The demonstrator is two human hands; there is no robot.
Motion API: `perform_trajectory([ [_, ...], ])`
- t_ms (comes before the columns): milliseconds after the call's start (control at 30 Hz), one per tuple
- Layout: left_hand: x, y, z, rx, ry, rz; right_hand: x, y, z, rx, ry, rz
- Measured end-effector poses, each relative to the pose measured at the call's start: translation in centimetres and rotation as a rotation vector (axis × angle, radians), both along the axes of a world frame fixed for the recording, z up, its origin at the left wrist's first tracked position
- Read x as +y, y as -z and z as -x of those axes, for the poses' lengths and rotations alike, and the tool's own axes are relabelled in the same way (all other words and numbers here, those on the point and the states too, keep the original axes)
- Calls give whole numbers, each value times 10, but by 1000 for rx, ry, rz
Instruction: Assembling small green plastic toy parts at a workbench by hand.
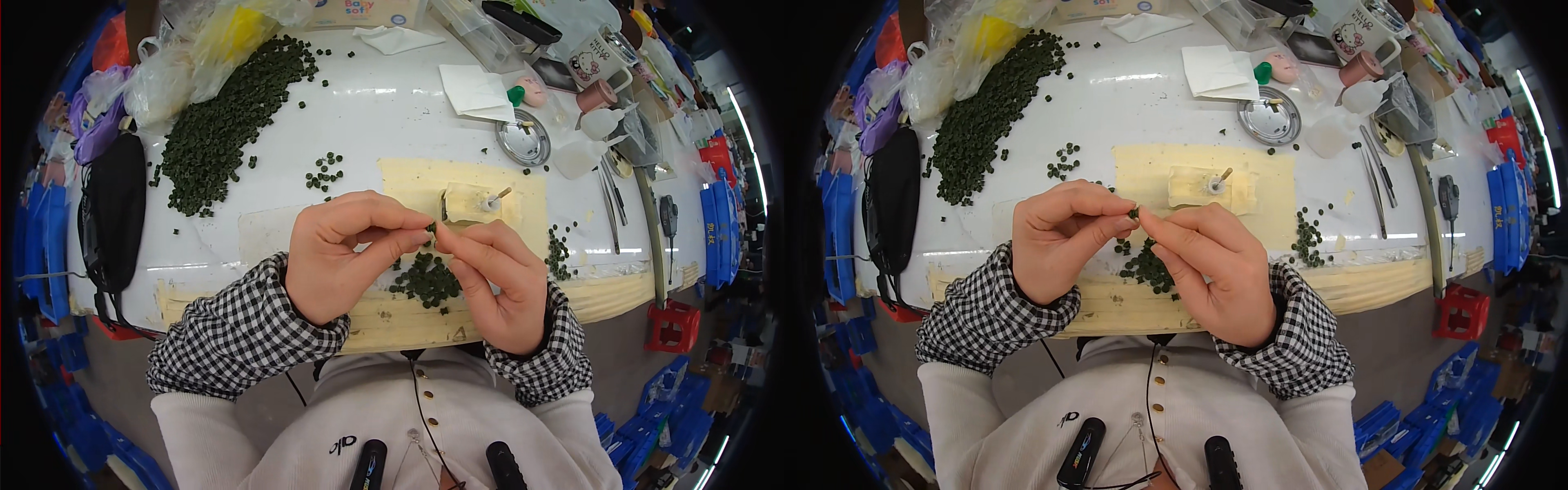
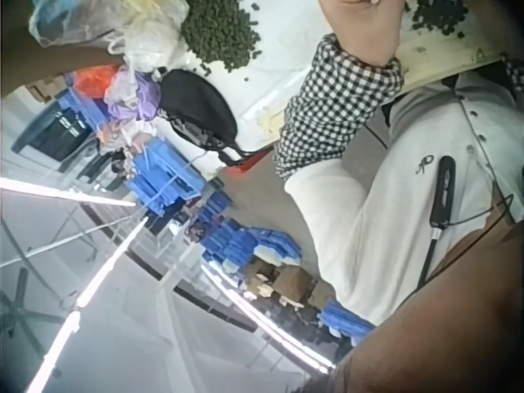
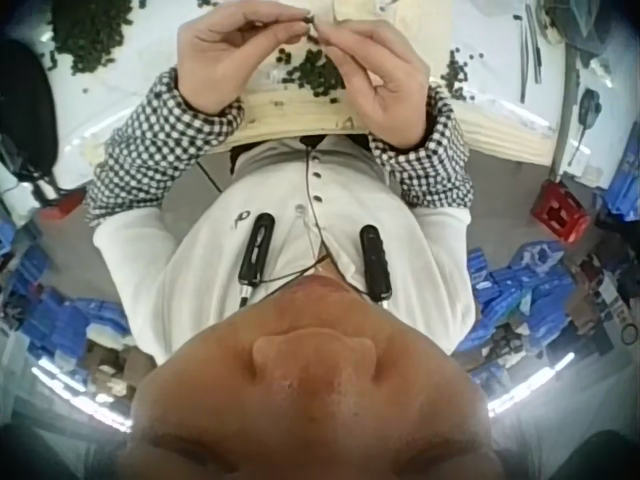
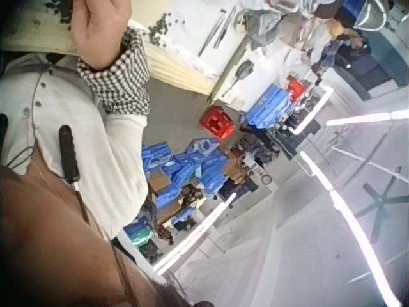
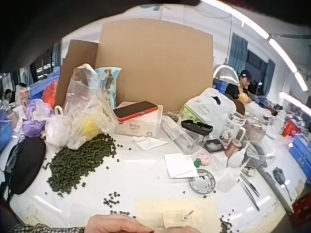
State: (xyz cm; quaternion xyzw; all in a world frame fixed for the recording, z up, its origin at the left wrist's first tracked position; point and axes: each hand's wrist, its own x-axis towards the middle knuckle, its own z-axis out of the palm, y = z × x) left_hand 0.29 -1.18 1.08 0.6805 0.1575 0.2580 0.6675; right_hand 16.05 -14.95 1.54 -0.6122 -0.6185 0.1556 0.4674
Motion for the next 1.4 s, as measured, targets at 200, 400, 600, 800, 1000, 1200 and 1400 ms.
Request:
perform_trajectory([
  [200, 2, 4, 2, 26, 18, -57, -1, 3, -1, -8, -24, -5],
  [400, 2, 5, 2, 19, 39, -13, -2, 3, -2, -4, -34, -7],
  [600, 0, 1, 0, -6, 42, 63, -2, 3, 0, 0, -22, -28],
  [800, -1, -1, -1, -15, 30, 77, -2, 5, 0, -2, -11, -45],
  [1000, 4, -2, -2, -30, 12, 45, -3, 2, -2, -26, 40, -38],
  [1200, 22, -5, -2, 185, 178, -80, -6, 5, -6, -34, 118, -118],
  [1400, 18, -3, -4, 262, 159, -176, -5, 7, -6, -45, 96, -131],
])
